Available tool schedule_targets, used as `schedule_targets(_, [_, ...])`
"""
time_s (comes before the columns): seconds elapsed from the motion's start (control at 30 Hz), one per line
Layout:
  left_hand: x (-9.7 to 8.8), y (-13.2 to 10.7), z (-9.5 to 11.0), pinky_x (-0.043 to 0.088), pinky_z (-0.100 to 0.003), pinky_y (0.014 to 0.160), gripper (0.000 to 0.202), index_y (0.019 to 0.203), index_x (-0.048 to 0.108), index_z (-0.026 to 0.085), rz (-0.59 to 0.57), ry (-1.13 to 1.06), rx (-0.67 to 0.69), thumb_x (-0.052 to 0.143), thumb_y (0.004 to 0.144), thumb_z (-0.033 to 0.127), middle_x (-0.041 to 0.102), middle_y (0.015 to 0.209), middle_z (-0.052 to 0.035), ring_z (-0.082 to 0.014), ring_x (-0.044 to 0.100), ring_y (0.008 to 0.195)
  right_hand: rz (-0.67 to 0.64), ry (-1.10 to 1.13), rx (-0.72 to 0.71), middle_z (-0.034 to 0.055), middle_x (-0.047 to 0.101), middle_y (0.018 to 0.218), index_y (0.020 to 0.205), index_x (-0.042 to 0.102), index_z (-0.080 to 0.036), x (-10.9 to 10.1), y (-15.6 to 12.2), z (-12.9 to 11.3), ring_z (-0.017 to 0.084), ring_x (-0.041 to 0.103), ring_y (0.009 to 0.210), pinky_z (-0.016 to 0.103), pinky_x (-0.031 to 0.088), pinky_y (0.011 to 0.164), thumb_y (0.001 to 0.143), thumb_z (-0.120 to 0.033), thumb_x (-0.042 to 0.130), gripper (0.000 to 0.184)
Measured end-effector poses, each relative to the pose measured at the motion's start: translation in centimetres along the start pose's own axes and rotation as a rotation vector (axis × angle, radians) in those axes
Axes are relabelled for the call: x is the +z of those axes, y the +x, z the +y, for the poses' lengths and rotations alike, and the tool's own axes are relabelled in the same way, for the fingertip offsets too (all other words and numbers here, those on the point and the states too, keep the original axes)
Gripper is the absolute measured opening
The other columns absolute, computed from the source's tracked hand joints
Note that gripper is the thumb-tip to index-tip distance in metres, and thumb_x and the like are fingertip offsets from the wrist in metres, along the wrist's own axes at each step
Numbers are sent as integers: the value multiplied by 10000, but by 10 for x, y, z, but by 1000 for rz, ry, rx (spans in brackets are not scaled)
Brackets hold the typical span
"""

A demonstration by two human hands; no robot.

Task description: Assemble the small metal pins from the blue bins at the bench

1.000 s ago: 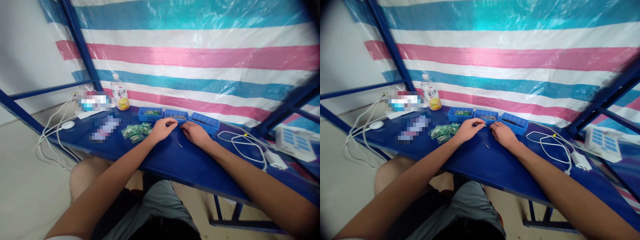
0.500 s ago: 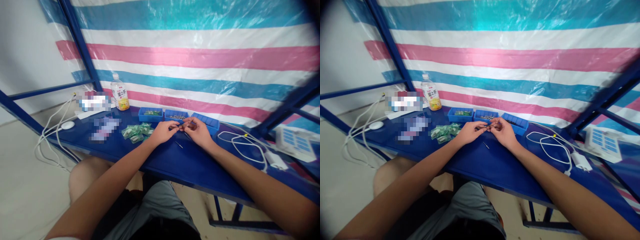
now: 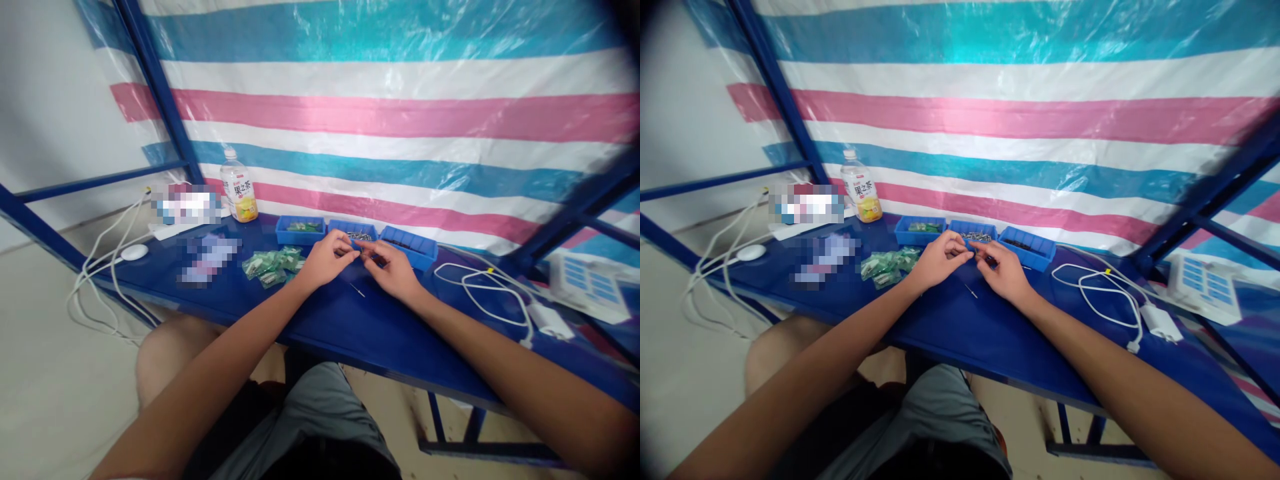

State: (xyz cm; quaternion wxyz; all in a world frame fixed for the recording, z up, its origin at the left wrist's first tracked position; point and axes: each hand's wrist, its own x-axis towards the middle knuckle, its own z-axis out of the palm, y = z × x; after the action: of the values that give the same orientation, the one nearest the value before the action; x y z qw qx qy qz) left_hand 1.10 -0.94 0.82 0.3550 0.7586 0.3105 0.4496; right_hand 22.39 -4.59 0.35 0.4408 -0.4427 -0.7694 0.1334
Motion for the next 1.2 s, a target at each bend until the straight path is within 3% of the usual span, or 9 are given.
schedule_targets(0.17, [1, -3, 0, 626, -326, 763, 403, 1386, 627, 167, -99, -16, -66, 631, 1043, 379, 830, 929, -85, -178, 782, 729, 80, 132, 118, 74, 796, 1002, 1165, 769, -242, 1, -1, 4, 248, 744, 883, 403, 602, 808, 962, -440, 718, 287])
schedule_targets(0.23, [3, -3, -1, 646, -338, 755, 471, 1479, 600, 152, -123, -56, -72, 602, 1055, 357, 835, 961, -107, -187, 792, 739, 104, 139, 114, 80, 787, 1006, 1097, 777, -234, 1, -1, 6, 247, 735, 879, 396, 597, 788, 946, -474, 743, 285])
schedule_targets(0.37, [3, -3, 2, 660, -385, 915, 361, 1341, 734, 173, -115, -21, 11, 640, 1017, 302, 832, 1124, -107, -227, 814, 964, 92, 158, 64, 71, 765, 994, 1023, 769, -235, 1, 1, 6, 240, 719, 888, 401, 592, 809, 931, -454, 755, 238])
schedule_targets(0.53, [-1, -2, 8, 631, -410, 1022, 288, 1207, 806, 210, -43, 95, 41, 728, 963, 340, 819, 1213, -77, -252, 797, 1070, 44, 176, 56, 67, 764, 1044, 1057, 773, -261, 4, 0, 3, 243, 727, 896, 429, 605, 834, 916, -386, 760, 189])
schedule_targets(0.7, [0, -1, 4, 629, -413, 1043, 332, 1255, 769, 188, 0, -2, 10, 753, 926, 229, 823, 1190, -93, -249, 799, 1088, -21, 250, 71, 77, 780, 1113, 1188, 750, -269, 8, -1, -1, 256, 741, 952, 431, 630, 838, 901, -412, 786, 322])
schedule_targets(0.87, [1, 1, 0, 608, -413, 1076, 520, 1447, 615, 199, -15, -134, -10, 692, 939, 120, 814, 1197, -112, -231, 788, 1130, 27, 265, 99, 84, 786, 1125, 1212, 715, -252, 7, -2, -4, 260, 752, 1010, 421, 617, 849, 933, -431, 763, 334])
schedule_targets(1.03, [3, 2, -1, 647, -361, 950, 623, 1460, 584, 173, 33, -177, -46, 781, 872, 110, 815, 1118, -123, -211, 813, 970, 86, 250, 136, 77, 778, 1019, 1197, 717, -233, 4, -2, -7, 240, 741, 917, 376, 588, 766, 944, -467, 755, 346])
schedule_targets(1.1, [2, 1, 0, 649, -358, 933, 578, 1404, 643, 173, 40, -134, -43, 818, 854, 137, 828, 1034, -98, -211, 814, 931, 125, 253, 162, 74, 769, 991, 1178, 721, -233, 3, -2, -8, 232, 731, 873, 353, 571, 701, 947, -500, 748, 354])
schedule_targets(1.2, [-1, 2, 3, 636, -376, 976, 355, 1232, 762, 192, 14, -22, 11, 813, 881, 191, 843, 1022, -73, -221, 811, 974, 169, 285, 176, 66, 756, 965, 1141, 722, -232, 3, -1, -8, 214, 713, 816, 335, 558, 656, 939, -543, 748, 371])
